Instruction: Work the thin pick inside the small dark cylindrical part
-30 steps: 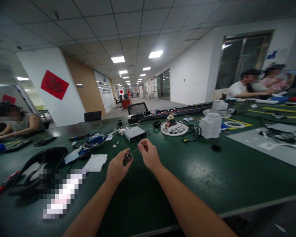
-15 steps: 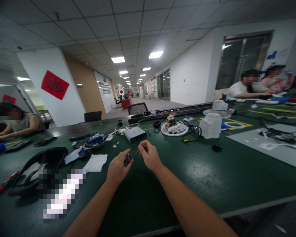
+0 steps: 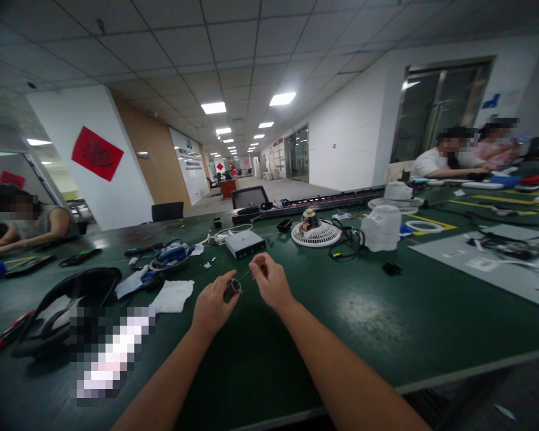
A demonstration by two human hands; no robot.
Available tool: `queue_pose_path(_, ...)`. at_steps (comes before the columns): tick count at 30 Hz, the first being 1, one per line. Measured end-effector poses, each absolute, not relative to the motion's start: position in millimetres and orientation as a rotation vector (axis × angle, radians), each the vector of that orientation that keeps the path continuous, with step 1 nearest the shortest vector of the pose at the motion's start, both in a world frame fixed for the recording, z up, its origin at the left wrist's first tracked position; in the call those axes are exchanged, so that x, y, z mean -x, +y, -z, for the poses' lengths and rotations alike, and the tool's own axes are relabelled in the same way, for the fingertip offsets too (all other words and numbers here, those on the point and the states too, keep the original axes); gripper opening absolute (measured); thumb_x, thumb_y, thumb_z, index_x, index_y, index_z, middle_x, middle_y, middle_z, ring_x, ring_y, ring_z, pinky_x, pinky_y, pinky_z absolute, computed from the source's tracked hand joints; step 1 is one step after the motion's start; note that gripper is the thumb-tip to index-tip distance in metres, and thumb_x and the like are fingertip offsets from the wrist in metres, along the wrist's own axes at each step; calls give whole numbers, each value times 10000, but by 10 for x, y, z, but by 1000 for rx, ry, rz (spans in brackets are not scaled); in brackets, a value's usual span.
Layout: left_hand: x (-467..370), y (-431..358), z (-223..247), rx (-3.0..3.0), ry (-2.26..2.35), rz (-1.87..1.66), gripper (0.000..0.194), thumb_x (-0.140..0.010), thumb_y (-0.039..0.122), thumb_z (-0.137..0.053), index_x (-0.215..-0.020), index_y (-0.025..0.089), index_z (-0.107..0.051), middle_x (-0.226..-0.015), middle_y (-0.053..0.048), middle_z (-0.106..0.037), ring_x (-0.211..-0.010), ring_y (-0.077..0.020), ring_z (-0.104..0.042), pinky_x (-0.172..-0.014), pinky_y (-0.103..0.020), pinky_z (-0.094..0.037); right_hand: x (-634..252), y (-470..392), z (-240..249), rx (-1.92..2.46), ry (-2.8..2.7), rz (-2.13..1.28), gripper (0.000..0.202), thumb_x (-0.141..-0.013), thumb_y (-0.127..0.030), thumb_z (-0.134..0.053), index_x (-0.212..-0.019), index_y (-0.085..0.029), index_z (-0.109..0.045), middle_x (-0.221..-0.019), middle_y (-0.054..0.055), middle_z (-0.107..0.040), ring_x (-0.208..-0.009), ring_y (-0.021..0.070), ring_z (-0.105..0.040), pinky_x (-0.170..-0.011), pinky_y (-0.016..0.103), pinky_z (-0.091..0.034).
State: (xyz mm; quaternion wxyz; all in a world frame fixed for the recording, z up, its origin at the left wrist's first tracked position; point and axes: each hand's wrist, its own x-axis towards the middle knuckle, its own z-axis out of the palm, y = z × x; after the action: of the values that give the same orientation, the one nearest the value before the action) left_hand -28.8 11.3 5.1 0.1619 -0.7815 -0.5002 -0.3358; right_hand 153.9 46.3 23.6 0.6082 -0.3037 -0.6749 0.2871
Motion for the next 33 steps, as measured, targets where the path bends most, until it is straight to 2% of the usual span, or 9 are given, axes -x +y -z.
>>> queue_pose_path(11, 291, 113, -41, 2251, -1417, 915, 532, -838, 175, -684, -1326, 226, -479, -1100, -45, -687, -854, -219, -664, -772, -358, -526, -1539, 490, -221, 717, -1528, -695, 202, -931, -395, -570, -856, -208, -571, -666, -15, -588, -591, 152, -573, -592, 269, -453)
queue_pose_path(19, 286, 117, -40, 2239, -1417, 932, 508, -856, 189, -664, -1326, 231, -477, -1132, -53, -672, -935, -228, -661, -814, -359, -522, -1528, 534, -201, 689, -1493, -801, 248, -924, -456, -540, -853, -218, -532, -639, -29, -567, -551, 148, -564, -525, 255, -452)
queue_pose_path(23, 286, 113, -39, 2239, -1420, 924, 499, -857, 199, -664, -1322, 232, -486, -1120, -52, -678, -919, -228, -663, -796, -354, -523, -1520, 521, -200, 697, -1501, -777, 239, -918, -453, -561, -875, -217, -553, -690, -16, -585, -604, 154, -573, -551, 256, -445)
queue_pose_path(27, 287, 109, -43, 2237, -1430, 925, 498, -850, 199, -672, -1314, 234, -496, -1098, -48, -684, -908, -227, -665, -800, -357, -523, -1529, 500, -205, 724, -1523, -740, 232, -922, -434, -561, -850, -214, -557, -658, -23, -567, -571, 148, -530, -550, 259, -424)
queue_pose_path(33, 286, 114, -48, 2227, -1453, 949, 504, -852, 210, -677, -1319, 229, -489, -1090, -49, -691, -898, -227, -673, -789, -355, -529, -1529, 497, -220, 733, -1527, -716, 223, -928, -434, -553, -885, -215, -565, -736, 3, -616, -663, 166, -584, -600, 267, -451)
